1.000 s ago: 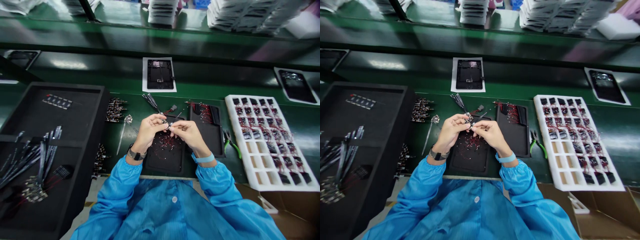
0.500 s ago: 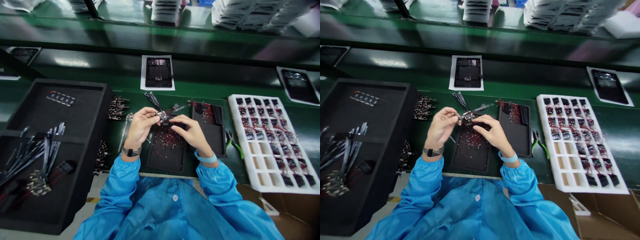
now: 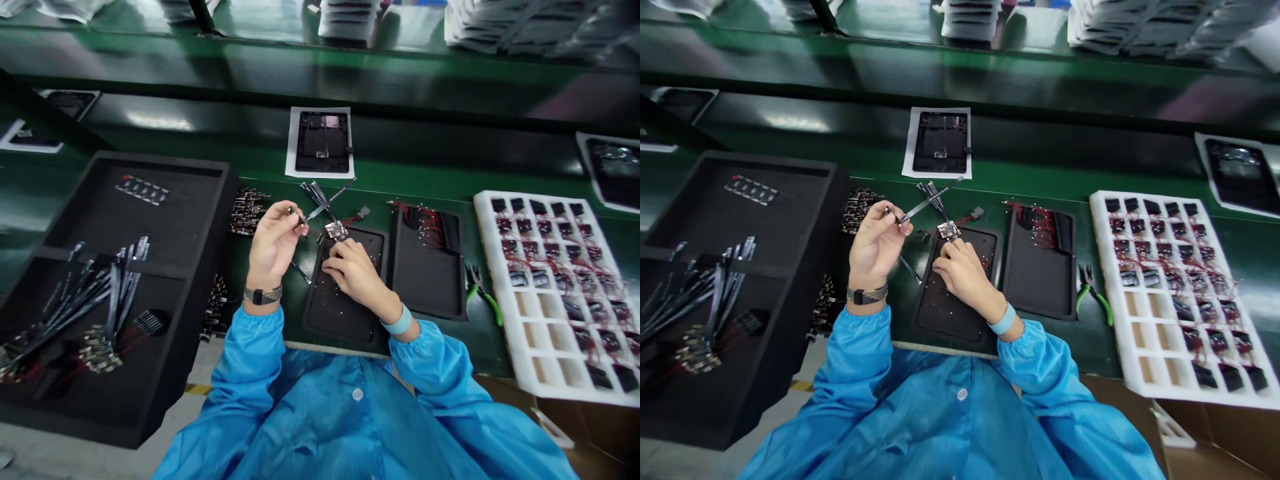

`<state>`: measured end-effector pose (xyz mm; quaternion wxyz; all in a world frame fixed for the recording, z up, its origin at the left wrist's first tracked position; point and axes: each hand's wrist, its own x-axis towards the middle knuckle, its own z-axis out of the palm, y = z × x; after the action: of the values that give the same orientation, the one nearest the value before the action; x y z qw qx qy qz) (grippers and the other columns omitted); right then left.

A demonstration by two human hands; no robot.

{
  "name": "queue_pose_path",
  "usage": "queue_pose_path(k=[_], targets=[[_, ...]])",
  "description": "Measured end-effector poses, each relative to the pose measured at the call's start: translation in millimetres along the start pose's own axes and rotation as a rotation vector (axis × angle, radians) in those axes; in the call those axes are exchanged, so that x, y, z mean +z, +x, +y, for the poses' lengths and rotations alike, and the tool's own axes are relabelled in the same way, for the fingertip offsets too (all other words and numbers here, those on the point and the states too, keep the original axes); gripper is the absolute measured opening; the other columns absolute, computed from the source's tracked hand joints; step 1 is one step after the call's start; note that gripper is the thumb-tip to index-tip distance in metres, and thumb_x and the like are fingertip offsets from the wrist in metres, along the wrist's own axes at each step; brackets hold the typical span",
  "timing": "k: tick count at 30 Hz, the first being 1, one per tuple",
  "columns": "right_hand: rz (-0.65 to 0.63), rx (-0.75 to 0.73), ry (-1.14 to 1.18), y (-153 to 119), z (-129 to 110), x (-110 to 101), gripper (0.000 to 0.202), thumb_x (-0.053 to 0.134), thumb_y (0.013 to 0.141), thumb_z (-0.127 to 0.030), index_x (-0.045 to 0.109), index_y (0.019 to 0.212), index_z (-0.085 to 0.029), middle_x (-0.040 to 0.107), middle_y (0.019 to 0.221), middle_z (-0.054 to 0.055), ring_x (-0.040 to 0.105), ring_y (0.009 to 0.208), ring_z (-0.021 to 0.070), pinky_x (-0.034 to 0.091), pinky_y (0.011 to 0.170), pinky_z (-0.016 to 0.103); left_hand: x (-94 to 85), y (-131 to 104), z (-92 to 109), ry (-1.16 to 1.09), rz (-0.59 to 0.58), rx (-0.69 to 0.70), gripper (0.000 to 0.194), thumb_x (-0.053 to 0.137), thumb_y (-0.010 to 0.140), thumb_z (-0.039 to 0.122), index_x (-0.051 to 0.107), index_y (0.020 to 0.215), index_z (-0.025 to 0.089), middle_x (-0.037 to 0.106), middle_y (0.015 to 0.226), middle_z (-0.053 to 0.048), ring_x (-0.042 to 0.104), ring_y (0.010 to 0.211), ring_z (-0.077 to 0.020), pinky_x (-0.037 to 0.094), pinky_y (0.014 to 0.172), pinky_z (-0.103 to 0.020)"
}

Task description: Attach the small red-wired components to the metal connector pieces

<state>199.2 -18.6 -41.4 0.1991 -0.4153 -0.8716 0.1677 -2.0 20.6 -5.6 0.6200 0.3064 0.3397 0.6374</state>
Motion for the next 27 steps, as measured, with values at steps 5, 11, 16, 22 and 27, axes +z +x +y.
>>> queue_pose_path(k=[5, 11, 16, 22, 27], targets=[[0.214, 0.084, 0.362, -1, 4, -19, 0.012, 0.069, 0.101, -0.025, 0.079, 0.095, -0.023, 0.079, 0.098, 0.007, 0.068, 0.097, 0.0252, 0.046, 0.093, 0.044, 1.5, -2, 1, 0.07, 0.028, 0.027, 0.028, 0.09, 0.072, 0.03, 0.077, 0.096, 0.023, 0.067, 0.087, -0.001, 0.066, 0.083, -0.0148, 0.056, 0.078, -0.028], [0.356, 0.298, 0.703, -5, -3, -37, 0.011, 0.077, 0.094, -0.033, 0.083, 0.092, -0.025, 0.081, 0.094, 0.006, 0.073, 0.088, 0.0249, 0.056, 0.085, 0.042, 1.7, -1, -4, 0.195, 0.098, 0.139, 0.04, 0.092, 0.073, 0.026, 0.078, 0.11, 0.022, 0.072, 0.091, -0.001, 0.069, 0.08, -0.0129, 0.057, 0.08, -0.026], [0.357, 0.329, 0.78, -12, -6, -48, 0.011, 0.077, 0.093, -0.032, 0.083, 0.094, -0.023, 0.079, 0.088, 0.005, 0.072, 0.081, 0.0227, 0.056, 0.08, 0.039, 2.5, -5, -10, 0.308, 0.092, 0.157, 0.024, 0.091, 0.075, 0.021, 0.08, 0.095, 0.019, 0.078, 0.093, -0.005, 0.073, 0.085, -0.0151, 0.057, 0.081, -0.025], [0.288, 0.317, 0.684, -18, 2, -58, 0.013, 0.076, 0.095, -0.034, 0.081, 0.092, -0.022, 0.078, 0.089, 0.005, 0.07, 0.082, 0.0228, 0.054, 0.079, 0.038, 13.5, -16, -10, 0.518, -0.253, -0.08, 0.024, 0.089, 0.078, 0.026, 0.085, 0.1, 0.019, 0.081, 0.095, -0.009, 0.073, 0.087, -0.0202, 0.057, 0.084, -0.032], [0.185, 0.308, 0.666, -18, 4, -60, 0.016, 0.075, 0.094, -0.036, 0.079, 0.088, -0.021, 0.074, 0.085, 0.006, 0.066, 0.079, 0.0214, 0.051, 0.073, 0.035, 17.2, -17, -15, 0.588, -0.375, -0.147, 0.019, 0.087, 0.077, 0.024, 0.084, 0.096, 0.019, 0.079, 0.09, -0.008, 0.071, 0.082, -0.0198, 0.054, 0.079, -0.031]])
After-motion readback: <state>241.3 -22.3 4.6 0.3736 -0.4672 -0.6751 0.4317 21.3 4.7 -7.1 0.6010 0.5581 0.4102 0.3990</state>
